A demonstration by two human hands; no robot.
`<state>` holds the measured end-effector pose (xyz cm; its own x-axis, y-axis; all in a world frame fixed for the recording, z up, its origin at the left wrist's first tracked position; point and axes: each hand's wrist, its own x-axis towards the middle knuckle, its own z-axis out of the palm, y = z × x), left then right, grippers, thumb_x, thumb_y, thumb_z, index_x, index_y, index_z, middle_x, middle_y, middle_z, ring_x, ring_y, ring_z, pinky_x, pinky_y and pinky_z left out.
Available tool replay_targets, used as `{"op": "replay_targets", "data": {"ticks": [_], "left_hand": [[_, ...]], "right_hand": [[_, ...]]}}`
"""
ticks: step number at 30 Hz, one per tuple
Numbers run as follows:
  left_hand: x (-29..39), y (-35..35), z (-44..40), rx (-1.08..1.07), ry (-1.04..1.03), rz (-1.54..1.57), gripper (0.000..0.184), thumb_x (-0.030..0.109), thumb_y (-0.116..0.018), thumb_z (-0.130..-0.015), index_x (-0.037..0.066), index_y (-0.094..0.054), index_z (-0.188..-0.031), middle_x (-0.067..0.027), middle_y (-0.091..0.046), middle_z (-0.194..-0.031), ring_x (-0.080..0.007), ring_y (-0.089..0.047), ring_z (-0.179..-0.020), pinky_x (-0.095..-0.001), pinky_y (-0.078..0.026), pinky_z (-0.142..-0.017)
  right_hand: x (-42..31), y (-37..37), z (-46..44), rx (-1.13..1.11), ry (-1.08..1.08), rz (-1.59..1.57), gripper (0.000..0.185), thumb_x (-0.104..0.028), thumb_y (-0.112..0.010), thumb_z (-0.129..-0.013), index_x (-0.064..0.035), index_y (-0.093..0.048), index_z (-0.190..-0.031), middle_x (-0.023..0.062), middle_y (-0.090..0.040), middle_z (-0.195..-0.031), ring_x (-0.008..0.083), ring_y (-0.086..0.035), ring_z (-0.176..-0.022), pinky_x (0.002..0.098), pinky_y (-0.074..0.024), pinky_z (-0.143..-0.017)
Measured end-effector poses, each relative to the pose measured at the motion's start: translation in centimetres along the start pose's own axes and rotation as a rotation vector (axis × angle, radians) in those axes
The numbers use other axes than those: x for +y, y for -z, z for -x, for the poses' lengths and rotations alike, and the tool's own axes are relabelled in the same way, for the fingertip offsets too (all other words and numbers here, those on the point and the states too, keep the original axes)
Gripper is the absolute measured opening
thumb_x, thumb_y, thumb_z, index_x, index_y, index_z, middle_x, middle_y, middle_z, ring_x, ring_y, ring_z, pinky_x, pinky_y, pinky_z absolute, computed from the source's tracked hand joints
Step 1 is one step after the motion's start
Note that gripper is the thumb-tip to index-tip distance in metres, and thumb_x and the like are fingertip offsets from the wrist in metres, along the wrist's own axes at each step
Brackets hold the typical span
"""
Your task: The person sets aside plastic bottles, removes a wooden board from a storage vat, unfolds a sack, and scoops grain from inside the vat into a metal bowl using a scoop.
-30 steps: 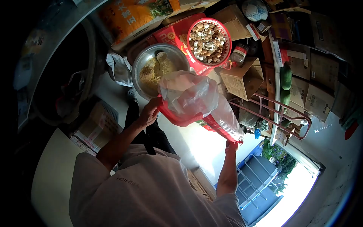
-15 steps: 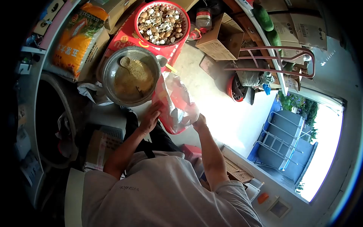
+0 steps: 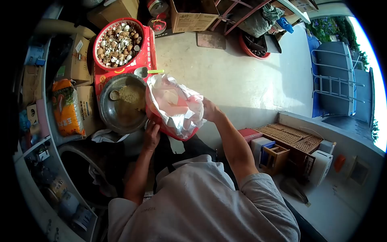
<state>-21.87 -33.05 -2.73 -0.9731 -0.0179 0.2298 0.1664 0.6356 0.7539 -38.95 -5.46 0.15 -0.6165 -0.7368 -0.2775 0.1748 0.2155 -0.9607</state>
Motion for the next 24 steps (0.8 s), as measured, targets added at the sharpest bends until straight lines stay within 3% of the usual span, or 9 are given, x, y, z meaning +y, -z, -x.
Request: {"op": "replay_targets", "data": {"ticks": [1,4,7,8,11,16,20,23,24], "left_hand": [[0.4,-0.3,0.0,-0.023,-0.019,-0.033,0.018,-0.008,-0.06,-0.075,-0.004,-0.057,-0.092,-0.024,-0.057,-0.112,-0.0451,-0.052,-0.112,-0.0499,-0.044,-0.098],[1.4,-1.8,0.2,-0.056,-0.072,-0.137,0.015,-0.005,-0.061,-0.076,-0.001,-0.06,-0.091,-0.0228,-0.059,-0.101,-0.044,-0.056,-0.103,-0.0479,-0.048,-0.092],[3.4,-2.7,-0.9,-0.076,-0.089,-0.147,0.012,-0.003,-0.061,-0.079,0.0,-0.062,-0.091,-0.0215,-0.06,-0.1,-0.0432,-0.057,-0.101,-0.0461,-0.049,-0.09],[3.8,-3.0,-1.1,-0.08,-0.091,-0.154,0.012,-0.003,-0.06,-0.079,0.0,-0.062,-0.091,-0.0213,-0.06,-0.1,-0.0431,-0.057,-0.101,-0.046,-0.049,-0.089],[5.6,-3.3,-2.8,-0.083,-0.087,-0.148,0.013,-0.003,-0.06,-0.079,0.0,-0.061,-0.091,-0.0204,-0.059,-0.099,-0.042,-0.057,-0.1,-0.0451,-0.049,-0.089],[7.1,-3.7,-5.5,-0.016,-0.169,-0.141,0.009,-0.004,-0.057,-0.077,0.001,-0.057,-0.085,-0.0197,-0.057,-0.091,-0.0403,-0.056,-0.092,-0.0462,-0.048,-0.085],[7.3,-2.7,-5.7,-0.067,-0.102,-0.03,0.012,-0.005,-0.055,-0.075,0.0,-0.057,-0.086,-0.0206,-0.057,-0.095,-0.0412,-0.055,-0.094,-0.0455,-0.048,-0.085],[6.2,-2.2,-5.1,0.048,0.018,0.084,0.021,-0.007,-0.052,-0.075,0.0,-0.06,-0.093,-0.0197,-0.057,-0.102,-0.038,-0.056,-0.101,-0.042,-0.049,-0.083],[5.9,-1.9,-5.2,0.125,0.108,0.143,0.023,-0.007,-0.052,-0.075,0.0,-0.06,-0.095,-0.0188,-0.057,-0.104,-0.0356,-0.056,-0.102,-0.0407,-0.049,-0.083]], "right_hand": [[0.0,0.8,0.6,0.015,0.066,0.068,0.063,-0.024,-0.076,-0.08,-0.0069,-0.047,-0.133,0.0065,-0.057,-0.126,0.0193,-0.055,-0.112,0.035,-0.0452,-0.096],[3.6,3.3,1.9,0.183,-0.365,-0.911,0.05,-0.037,-0.059,-0.092,-0.0083,-0.048,-0.132,0.0036,-0.059,-0.119,0.0148,-0.058,-0.1,0.0295,-0.049,-0.084],[3.0,5.8,4.0,0.211,-0.338,-1.001,0.045,-0.044,-0.044,-0.098,-0.0104,-0.053,-0.127,-0.0021,-0.06,-0.104,0.0058,-0.053,-0.076,0.0198,-0.0441,-0.061],[3.4,6.4,4.3,0.26,-0.337,-0.996,0.039,-0.043,-0.049,-0.097,-0.0114,-0.058,-0.116,-0.0064,-0.059,-0.088,0.0012,-0.041,-0.06,0.0154,-0.0294,-0.048],[4.2,8.4,5.2,0.253,-0.282,-1.0,0.034,-0.045,-0.051,-0.095,-0.0132,-0.06,-0.105,-0.0082,-0.056,-0.078,0.0006,-0.037,-0.055,0.0156,-0.0233,-0.046],[1.1,10.5,5.8,0.369,-0.316,-0.872,0.042,-0.053,-0.052,-0.092,-0.0131,-0.06,-0.104,-0.0054,-0.06,-0.08,0.0039,-0.046,-0.06,0.0195,-0.034,-0.05],[-1.6,10.6,6.6,0.425,-0.396,-0.747,0.055,-0.054,-0.052,-0.091,-0.0076,-0.056,-0.12,0.0065,-0.063,-0.11,0.0204,-0.062,-0.096,0.0343,-0.0513,-0.08],[-6.8,8.4,7.2,0.483,-0.364,-0.646,0.057,-0.057,-0.058,-0.087,-0.0069,-0.059,-0.113,0.0057,-0.068,-0.094,0.0135,-0.066,-0.078,0.0278,-0.0561,-0.065],[-7.1,8.7,7.6,0.45,-0.362,-0.645,0.061,-0.056,-0.063,-0.084,-0.0053,-0.057,-0.117,0.0088,-0.067,-0.103,0.0186,-0.067,-0.088,0.0327,-0.0564,-0.075]]}}
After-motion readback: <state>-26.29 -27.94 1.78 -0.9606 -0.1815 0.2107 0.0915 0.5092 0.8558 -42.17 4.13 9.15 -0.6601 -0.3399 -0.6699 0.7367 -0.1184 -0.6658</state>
